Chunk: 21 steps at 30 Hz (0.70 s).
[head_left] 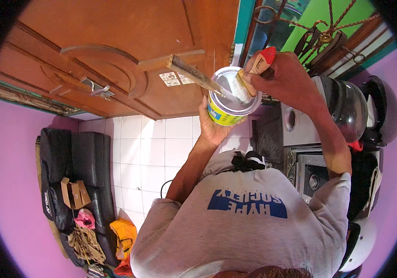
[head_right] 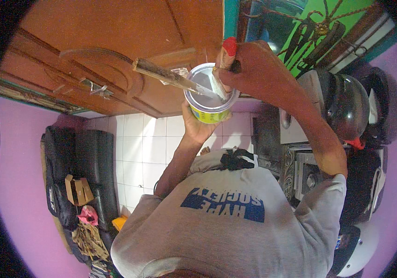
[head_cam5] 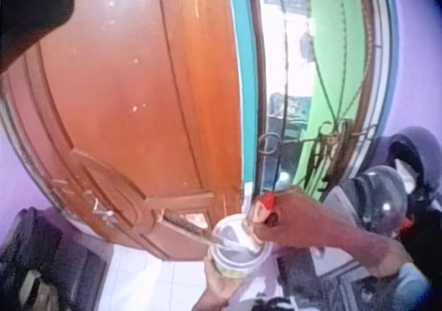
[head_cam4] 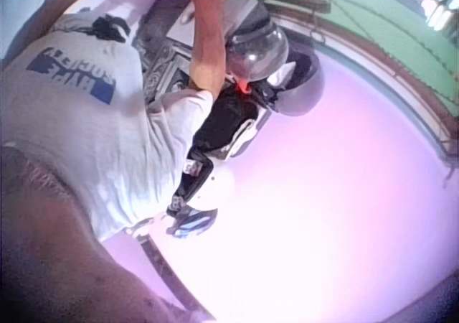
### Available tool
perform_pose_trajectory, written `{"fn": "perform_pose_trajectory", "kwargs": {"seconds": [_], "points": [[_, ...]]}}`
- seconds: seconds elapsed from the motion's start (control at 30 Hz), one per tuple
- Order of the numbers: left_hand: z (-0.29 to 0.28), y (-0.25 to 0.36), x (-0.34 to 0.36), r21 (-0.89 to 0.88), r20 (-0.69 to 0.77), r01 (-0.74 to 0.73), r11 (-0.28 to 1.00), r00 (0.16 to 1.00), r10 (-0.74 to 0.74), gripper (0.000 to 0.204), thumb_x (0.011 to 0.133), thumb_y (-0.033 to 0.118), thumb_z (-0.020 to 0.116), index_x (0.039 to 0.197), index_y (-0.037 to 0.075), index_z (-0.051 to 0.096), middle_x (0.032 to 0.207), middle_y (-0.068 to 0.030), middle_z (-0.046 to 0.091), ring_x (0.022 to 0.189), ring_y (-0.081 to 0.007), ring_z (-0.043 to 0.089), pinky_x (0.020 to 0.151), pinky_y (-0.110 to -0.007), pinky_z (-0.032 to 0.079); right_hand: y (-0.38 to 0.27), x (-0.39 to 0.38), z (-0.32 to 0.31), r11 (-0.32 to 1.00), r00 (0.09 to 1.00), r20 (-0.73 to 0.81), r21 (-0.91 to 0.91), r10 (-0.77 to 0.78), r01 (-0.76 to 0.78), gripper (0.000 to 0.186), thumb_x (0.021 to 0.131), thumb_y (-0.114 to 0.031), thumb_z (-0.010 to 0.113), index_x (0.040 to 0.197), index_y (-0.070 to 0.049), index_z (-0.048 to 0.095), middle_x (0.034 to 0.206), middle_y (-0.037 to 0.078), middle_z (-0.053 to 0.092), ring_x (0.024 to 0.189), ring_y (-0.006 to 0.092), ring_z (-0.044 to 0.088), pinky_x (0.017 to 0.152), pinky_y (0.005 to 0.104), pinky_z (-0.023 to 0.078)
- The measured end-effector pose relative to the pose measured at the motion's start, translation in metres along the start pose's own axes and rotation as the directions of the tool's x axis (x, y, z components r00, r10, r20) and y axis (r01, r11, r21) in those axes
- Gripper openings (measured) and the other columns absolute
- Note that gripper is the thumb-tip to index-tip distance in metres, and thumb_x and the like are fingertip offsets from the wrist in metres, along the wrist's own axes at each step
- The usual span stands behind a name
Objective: The person paints the white door frame and adjacent wall trim using a paintbrush and a small paint can. They repeatedly dip the brush into the can and apply white paint to the vertical and horizontal sections of the frame, occasionally touching up spots with a finger.
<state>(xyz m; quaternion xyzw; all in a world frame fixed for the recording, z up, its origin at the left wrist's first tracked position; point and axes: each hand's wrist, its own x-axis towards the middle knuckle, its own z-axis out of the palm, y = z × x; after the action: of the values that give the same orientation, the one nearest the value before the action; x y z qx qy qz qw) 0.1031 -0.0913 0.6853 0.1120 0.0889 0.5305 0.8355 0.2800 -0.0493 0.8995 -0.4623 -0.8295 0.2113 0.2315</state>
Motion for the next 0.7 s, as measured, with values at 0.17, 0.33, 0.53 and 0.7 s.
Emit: {"fn": "perform_pose_trajectory", "kwargs": {"seconds": [0.17,0.33,0.53,0.7], "points": [[0.008,-0.015,0.002,-0.049,-0.048,-0.059,0.997,0.997,0.056,0.091,0.089,0.074,0.052,0.156,0.015,0.034,0.153,-0.0168,0.045,0.132,-0.0366,0.052,0.099,-0.06,0.048,0.01,0.0,-0.004,0.999,0.999,0.038,-0.027,-0.028,0.029,0.021,0.088,-0.017,0.074,0.095,0.003,0.072,0.081,0.011,0.074,0.073,0.013,0.069,0.07,0.0302,0.056],[0.006,-0.018,-0.001,-0.053,-0.088,-0.074,0.996,0.994,0.069,0.092,0.089,0.075,0.052,0.156,0.015,0.033,0.151,-0.0179,0.045,0.13,-0.0379,0.053,0.096,-0.06,0.049,0.007,-0.006,-0.022,1.0,1.0,-0.013,0.011,-0.003,0.004,0.017,0.088,-0.013,0.073,0.095,0.002,0.071,0.084,0.008,0.073,0.078,0.0099,0.068,0.072,0.0291,0.055],[0.005,-0.007,-0.001,-0.062,-0.006,-0.054,0.997,0.999,0.054,0.084,0.093,0.073,0.05,0.154,0.017,0.038,0.15,-0.0165,0.048,0.133,-0.0352,0.053,0.101,-0.058,0.05,-0.001,-0.003,-0.025,0.983,0.998,-0.055,0.185,0.013,-0.003,0.015,0.088,-0.012,0.074,0.095,0.001,0.069,0.085,0.004,0.071,0.08,0.007,0.064,0.073,0.027,0.054],[0.002,-0.004,-0.004,-0.032,-0.064,-0.07,0.997,0.996,0.068,0.086,0.094,0.072,0.048,0.155,0.014,0.033,0.152,-0.0192,0.044,0.131,-0.0387,0.053,0.099,-0.06,0.051,0.001,-0.007,-0.016,0.993,0.998,-0.056,0.111,-0.028,0.034,0.019,0.087,-0.017,0.073,0.092,0.0,0.069,0.08,0.008,0.07,0.074,0.0137,0.066,0.07,0.0308,0.054]]}}
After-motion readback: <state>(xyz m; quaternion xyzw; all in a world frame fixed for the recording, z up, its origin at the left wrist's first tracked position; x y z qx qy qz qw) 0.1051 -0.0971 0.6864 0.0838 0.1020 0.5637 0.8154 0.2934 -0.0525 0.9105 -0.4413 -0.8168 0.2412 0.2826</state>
